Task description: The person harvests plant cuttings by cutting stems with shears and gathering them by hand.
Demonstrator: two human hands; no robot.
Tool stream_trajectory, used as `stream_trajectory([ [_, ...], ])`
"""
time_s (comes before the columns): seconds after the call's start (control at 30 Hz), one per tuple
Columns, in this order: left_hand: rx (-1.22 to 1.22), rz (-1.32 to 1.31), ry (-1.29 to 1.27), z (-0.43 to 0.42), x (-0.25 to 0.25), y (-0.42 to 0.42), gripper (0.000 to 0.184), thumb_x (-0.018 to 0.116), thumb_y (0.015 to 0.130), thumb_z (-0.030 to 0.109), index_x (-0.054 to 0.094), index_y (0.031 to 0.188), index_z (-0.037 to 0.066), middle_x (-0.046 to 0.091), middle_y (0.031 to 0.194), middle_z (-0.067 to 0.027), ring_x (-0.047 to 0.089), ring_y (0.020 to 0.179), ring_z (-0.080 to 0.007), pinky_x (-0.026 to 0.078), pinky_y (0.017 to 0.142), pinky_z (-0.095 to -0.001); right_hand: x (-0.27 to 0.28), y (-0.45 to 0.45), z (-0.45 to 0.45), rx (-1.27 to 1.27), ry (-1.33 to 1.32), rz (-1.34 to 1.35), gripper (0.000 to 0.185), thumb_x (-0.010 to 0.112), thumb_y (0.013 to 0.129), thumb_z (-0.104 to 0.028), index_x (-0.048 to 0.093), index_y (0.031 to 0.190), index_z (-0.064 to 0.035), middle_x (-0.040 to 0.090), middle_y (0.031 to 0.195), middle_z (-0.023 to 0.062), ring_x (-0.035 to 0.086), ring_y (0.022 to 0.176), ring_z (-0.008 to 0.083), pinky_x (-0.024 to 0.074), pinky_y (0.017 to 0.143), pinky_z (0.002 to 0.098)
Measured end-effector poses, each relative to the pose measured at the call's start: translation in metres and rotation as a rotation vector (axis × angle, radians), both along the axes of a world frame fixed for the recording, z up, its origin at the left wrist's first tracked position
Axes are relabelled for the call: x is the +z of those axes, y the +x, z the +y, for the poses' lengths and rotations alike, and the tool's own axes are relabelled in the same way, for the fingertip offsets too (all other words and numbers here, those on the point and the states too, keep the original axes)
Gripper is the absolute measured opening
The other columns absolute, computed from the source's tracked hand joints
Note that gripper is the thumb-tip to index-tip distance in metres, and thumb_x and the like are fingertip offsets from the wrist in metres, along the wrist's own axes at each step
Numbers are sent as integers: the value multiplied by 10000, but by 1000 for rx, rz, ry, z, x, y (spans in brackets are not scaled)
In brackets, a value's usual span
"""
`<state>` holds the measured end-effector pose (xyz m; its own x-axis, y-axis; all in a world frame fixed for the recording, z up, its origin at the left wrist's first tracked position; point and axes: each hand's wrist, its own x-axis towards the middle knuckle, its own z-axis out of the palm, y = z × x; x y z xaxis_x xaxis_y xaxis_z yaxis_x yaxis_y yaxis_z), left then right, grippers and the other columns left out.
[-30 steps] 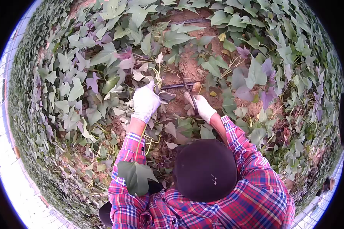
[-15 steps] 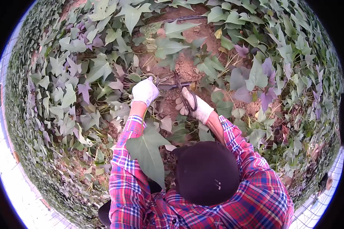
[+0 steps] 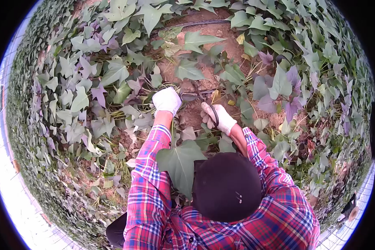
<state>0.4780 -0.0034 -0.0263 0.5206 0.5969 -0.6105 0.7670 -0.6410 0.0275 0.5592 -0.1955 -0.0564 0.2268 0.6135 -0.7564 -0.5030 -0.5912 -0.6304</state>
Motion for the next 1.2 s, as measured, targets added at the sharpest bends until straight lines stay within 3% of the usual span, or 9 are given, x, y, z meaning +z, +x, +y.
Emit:
stream_trajectory([
  [0.17, 158, -495, 45, 2, 37, -44, 273, 618, 771, 259, 642, 946, 51, 658, 883, -189, 625, 842, -374, 495, 754, -399, 29, -8, -2, -193, 155, 29, 395, 587, 885, -403, 569, 934, -12, 595, 690, 73, 529, 443, 120, 386, 425, 222],
  [0.37, 586, -1019, -527, -21, 92, -85, 261, 765, 746, 136, 634, 933, 10, 626, 762, 8, 534, 659, -57, 464, 589, -248, 114, -11, 39, -222, 645, -68, 226, 638, 839, -102, 540, 1004, 17, 599, 801, 35, 559, 622, 79, 452, 559, 223],
  [0.53, 415, -931, -249, -60, 130, -107, 399, 748, 688, 66, 599, 1050, -13, 641, 768, -67, 561, 643, -85, 451, 590, -264, 152, -16, 55, 87, 742, -422, 137, 659, 830, -95, 551, 865, -19, 514, 704, -32, 436, 614, 22, 378, 538, 199],
  [0.73, 871, -1625, -853, -82, 163, -160, 234, 640, 802, -50, 583, 1019, 15, 617, 931, -31, 644, 878, -177, 532, 704, -259, 219, -21, 65, 312, 821, -408, 142, 655, 817, -103, 539, 846, -27, 502, 678, -34, 443, 543, 30, 371, 478, 190],
  [0.87, 944, -1883, -1272, -88, 168, -206, 317, 425, 965, 256, 499, 1157, 15, 580, 1058, -61, 620, 1012, -242, 541, 740, -298, 291, -41, 79, 477, 945, -634, 157, 661, 796, -109, 564, 885, -24, 549, 708, -26, 496, 592, 32, 399, 510, 187],
  [0.97, 720, -2070, -1081, -107, 208, -234, 397, 517, 896, -15, 459, 1280, 64, 588, 1086, -60, 624, 921, -148, 518, 704, -231, 344, -59, 78, 500, 1023, -675, 112, 654, 795, -56, 571, 855, -14, 533, 716, -40, 448, 650, 31, 392, 597, 198],
  [1.03, 973, -2057, -759, -121, 235, -245, 503, 531, 835, -137, 461, 1290, 67, 601, 1037, -55, 614, 866, -116, 501, 683, -212, 372, -71, 75, 564, 990, -787, 120, 660, 786, -49, 566, 856, -20, 521, 715, -46, 436, 660, 29, 392, 607, 194],
  [1.17, 620, -2272, -1129, -132, 248, -250, 260, 471, 954, 128, 520, 1201, 66, 614, 992, -62, 615, 875, -128, 506, 741, -234, 405, -128, 60, 945, 760, -584, 133, 643, 784, -16, 560, 889, -13, 523, 727, -39, 476, 662, 33, 401, 583, 194],
  [1.2, 632, -2218, -727, -149, 265, -243, 284, 483, 947, 102, 507, 1227, 67, 609, 990, -48, 607, 892, -131, 498, 776, -238, 404, -144, 56, 1016, 799, -576, 131, 644, 793, -48, 565, 894, -21, 542, 736, -34, 495, 639, 38, 403, 567, 192],
])
